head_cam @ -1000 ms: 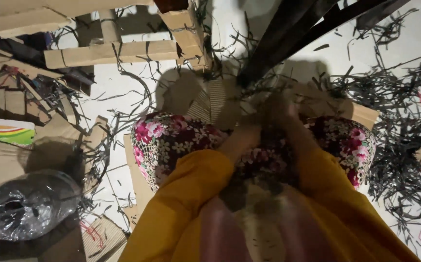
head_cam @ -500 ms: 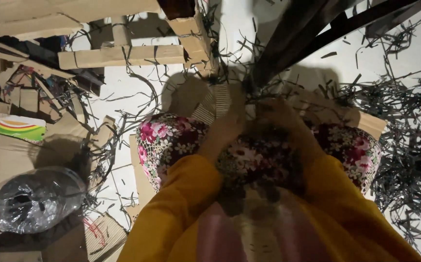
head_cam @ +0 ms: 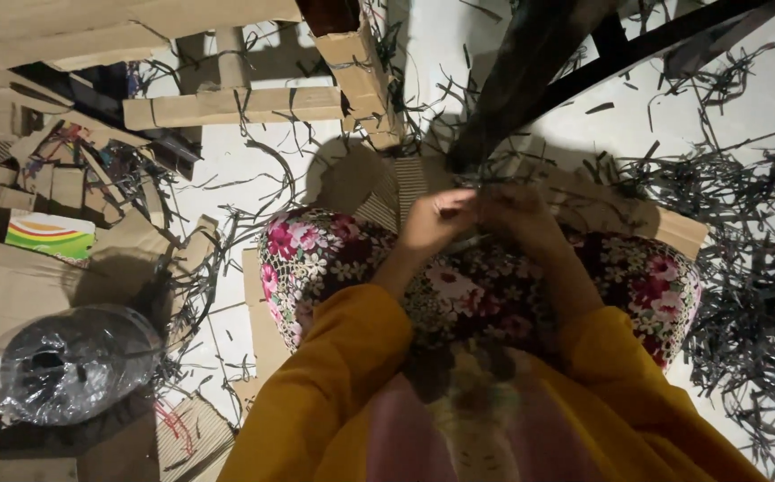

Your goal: The person wraps a chair leg with brown paper and secures it with black string. They use a metal tool to tighten the string and continue wrapping additional sections of the leg.

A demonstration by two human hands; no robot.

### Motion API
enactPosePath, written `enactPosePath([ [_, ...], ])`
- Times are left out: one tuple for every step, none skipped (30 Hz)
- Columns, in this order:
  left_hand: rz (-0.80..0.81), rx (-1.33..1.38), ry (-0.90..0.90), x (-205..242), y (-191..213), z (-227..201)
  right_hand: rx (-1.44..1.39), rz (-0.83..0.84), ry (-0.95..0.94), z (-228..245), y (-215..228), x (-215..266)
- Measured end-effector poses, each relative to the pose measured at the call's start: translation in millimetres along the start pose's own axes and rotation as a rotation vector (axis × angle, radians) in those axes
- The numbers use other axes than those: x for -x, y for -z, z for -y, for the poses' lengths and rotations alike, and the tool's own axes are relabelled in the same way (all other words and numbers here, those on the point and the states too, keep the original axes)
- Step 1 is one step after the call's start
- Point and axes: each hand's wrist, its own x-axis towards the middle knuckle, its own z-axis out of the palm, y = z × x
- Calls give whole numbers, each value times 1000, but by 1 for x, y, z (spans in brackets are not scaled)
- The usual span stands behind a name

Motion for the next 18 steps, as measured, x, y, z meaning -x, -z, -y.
enactPosePath([
  [-27, -18, -94, -2, 6, 1, -118, -82, -39, 14, -3, 10],
  [-54, -37, -188, -5, 12, 3, -236, -164, -79, 29, -5, 19],
  [-49, -39, -181, -4, 20, 0, -241, -165, -86, 47, 1, 29],
  [-111, -236, -102, -3, 28, -2, -187, -221, 37, 65, 6, 38],
  [-171, -431, -22, -3, 36, -4, -130, -279, 159, 83, 12, 47],
  [-164, -432, -18, 3, 45, -12, -133, -282, 152, 52, 36, 31],
  [-122, -598, 67, 7, 54, -21, 136, -340, 238, 22, 60, 15],
  [-78, -765, 153, 10, 63, -30, 408, -391, 320, -7, 84, -2],
  [-75, -766, 153, -2, 63, 2, 406, -393, 317, -24, 94, -8],
  [-31, -882, 252, -13, 64, 34, 601, -309, 241, -41, 105, -14],
  [13, -998, 353, -25, 64, 66, 792, -220, 161, -58, 115, -20],
  [16, -999, 353, -20, 60, 91, 790, -221, 158, -67, 113, -31],
  [-175, -1176, -33, -13, 55, 116, 829, -177, 93, -77, 110, -42],
  [-368, -1317, -433, -6, 51, 142, 867, -132, 28, -88, 108, -53],
  [-364, -1315, -432, -11, 50, 121, 867, -131, 23, -97, 104, -63],
  [-127, -1103, -28, -17, 50, 100, 924, -63, -72, -106, 100, -73],
  [101, -857, 358, -23, 50, 79, 979, 6, -168, -114, 95, -84],
  [104, -856, 360, -26, 48, 96, 979, 7, -171, -121, 90, -86],
])
